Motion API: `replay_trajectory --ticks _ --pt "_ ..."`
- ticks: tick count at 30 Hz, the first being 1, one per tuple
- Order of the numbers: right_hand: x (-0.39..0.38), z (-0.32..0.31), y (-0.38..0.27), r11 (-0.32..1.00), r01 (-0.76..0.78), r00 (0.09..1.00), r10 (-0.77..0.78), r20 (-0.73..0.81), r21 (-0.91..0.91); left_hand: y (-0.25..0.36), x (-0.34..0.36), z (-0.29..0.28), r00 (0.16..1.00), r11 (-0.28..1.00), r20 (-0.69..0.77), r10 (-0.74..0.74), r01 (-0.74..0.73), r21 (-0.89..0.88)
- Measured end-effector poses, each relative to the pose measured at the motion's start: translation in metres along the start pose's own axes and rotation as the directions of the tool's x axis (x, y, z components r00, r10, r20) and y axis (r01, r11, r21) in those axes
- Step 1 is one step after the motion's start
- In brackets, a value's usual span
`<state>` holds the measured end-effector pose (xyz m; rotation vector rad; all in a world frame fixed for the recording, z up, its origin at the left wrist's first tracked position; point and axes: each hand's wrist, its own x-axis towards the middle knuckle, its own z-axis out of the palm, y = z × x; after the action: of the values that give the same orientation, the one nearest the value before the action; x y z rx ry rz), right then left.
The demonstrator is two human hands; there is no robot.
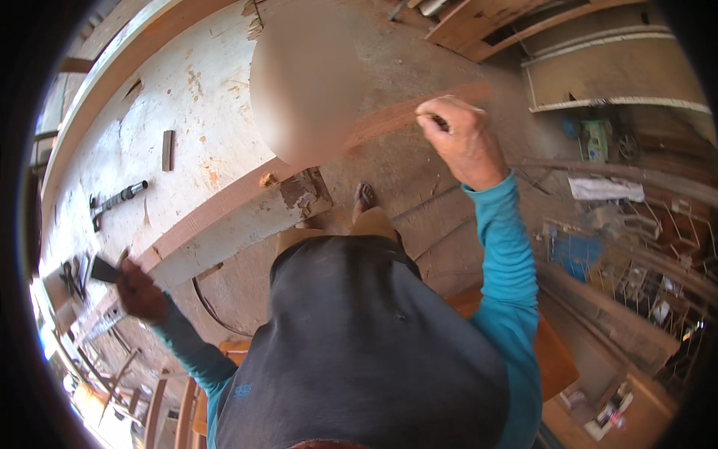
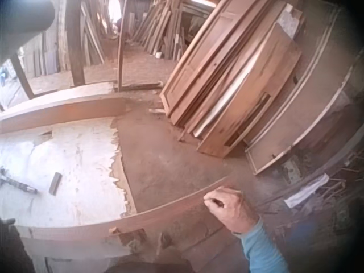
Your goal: The person applies wood filler to a curved wooden strip using a small putty knife and then applies glue to specific points along the strip from a white bottle.
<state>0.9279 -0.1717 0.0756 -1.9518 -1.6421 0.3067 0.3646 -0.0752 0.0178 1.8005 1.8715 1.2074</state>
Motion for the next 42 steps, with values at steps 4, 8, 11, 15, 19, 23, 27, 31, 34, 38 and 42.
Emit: replay_trajectory --ticks 4,8,11,15,19,23,27,31,34,38,42 --pt "0.014 -0.022 0.026 0.994 0.095 0.99 -0.089 0.107 -0.058 0.08 -0.034 0.065 0.951 0.944 0.204 0.234 -0.272 0.187" --pt "0.027 -0.023 0.048 0.973 0.222 0.955 -0.204 0.215 -0.063 0.128 -0.054 0.109 0.958 0.964 0.276 0.076 -0.141 0.225" --pt "0.036 -0.02 0.06 0.955 0.293 0.933 -0.273 0.234 -0.055 0.128 -0.063 0.124 0.958 0.96 0.243 0.152 -0.201 0.192" --pt "0.041 -0.018 0.062 0.929 0.362 0.902 -0.328 0.28 -0.076 0.117 -0.069 0.124 0.959 0.941 0.229 0.165 -0.223 0.256" --pt "0.046 -0.018 0.062 0.909 0.402 0.88 -0.352 0.319 -0.106 0.117 -0.072 0.132 0.961 0.935 0.18 0.209 -0.25 0.251" --pt "0.048 -0.02 0.06 0.89 0.433 0.86 -0.36 0.361 -0.142 0.107 -0.074 0.136 0.953 0.923 0.137 0.269 -0.296 0.246" --pt "0.049 -0.019 0.061 0.881 0.449 0.857 -0.377 0.35 -0.149 0.104 -0.075 0.138 0.947 0.923 0.106 0.304 -0.321 0.213" --pt "0.049 -0.018 0.058 0.892 0.43 0.862 -0.359 0.358 -0.141 0.111 -0.074 0.136 0.959 0.943 0.107 0.262 -0.278 0.182" --pt "0.048 -0.018 0.059 0.886 0.433 0.864 -0.354 0.358 -0.168 0.111 -0.075 0.137 0.96 0.942 0.096 0.264 -0.278 0.187" --pt "0.05 -0.018 0.056 0.885 0.429 0.863 -0.344 0.37 -0.179 0.11 -0.077 0.138 0.968 0.958 0.089 0.235 -0.246 0.145" --pt "0.048 -0.02 0.057 0.893 0.418 0.871 -0.34 0.356 -0.169 0.108 -0.077 0.139 0.977 0.969 0.115 0.182 -0.198 0.148"
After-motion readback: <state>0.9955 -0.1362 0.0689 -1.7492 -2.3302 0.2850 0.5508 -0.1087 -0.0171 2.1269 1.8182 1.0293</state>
